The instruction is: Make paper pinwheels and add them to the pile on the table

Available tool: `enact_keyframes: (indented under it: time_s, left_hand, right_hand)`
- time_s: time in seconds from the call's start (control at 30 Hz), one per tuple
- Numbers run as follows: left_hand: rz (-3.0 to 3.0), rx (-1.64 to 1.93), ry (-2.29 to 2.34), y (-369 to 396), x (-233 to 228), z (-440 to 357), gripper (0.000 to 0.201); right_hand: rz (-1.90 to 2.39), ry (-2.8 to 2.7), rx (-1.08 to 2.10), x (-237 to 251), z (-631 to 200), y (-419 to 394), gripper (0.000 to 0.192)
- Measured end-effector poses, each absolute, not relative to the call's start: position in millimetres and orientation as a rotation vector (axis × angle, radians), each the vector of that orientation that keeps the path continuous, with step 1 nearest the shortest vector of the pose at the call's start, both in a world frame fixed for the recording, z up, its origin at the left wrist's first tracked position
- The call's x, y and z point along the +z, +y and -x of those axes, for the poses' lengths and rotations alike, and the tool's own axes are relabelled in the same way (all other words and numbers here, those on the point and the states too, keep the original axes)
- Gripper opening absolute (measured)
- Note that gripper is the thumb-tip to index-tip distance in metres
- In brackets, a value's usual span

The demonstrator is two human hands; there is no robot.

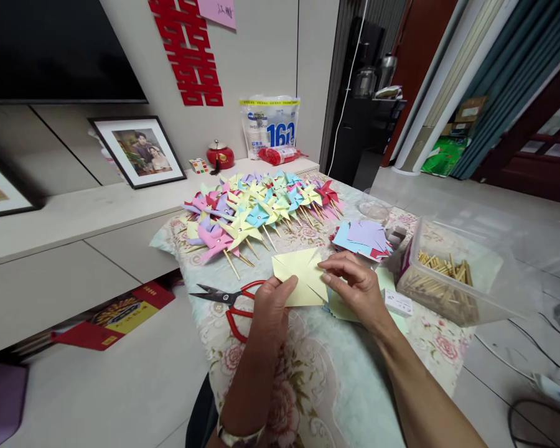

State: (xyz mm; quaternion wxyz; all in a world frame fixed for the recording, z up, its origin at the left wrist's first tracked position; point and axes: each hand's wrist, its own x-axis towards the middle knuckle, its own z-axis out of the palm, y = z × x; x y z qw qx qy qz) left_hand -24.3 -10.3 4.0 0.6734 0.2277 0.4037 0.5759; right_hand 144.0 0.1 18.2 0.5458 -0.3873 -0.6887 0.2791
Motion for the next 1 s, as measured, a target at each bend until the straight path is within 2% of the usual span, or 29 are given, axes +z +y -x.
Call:
enact_keyframes:
  time_s: [0.17,0.33,0.6,1.0]
  left_hand:
    - [-0.523,1.33,0.945,-7.7,-2.2,26.4,0.035]
    - [-0.523,1.331,0.932,-6.7,-4.3,27.3,0.035]
    - [-0.539,1.338,0.919,-7.5,-3.4,26.5,0.035]
    - [-0.7,1.351,1.167,-8.7,-3.1,19.9,0.033]
  right_hand:
    - [0.919,-1.835,0.353,19.3,-144.9,0.6,0.023]
    - [0.913,-1.969,0.25,21.3,-143.2,0.0,0.023]
    - [0.823,-2.059,0.428,27.7,-141.2,-4.1,0.02]
    - [0.916,-2.067,0.559,24.3,-140.7,-3.6,0.011]
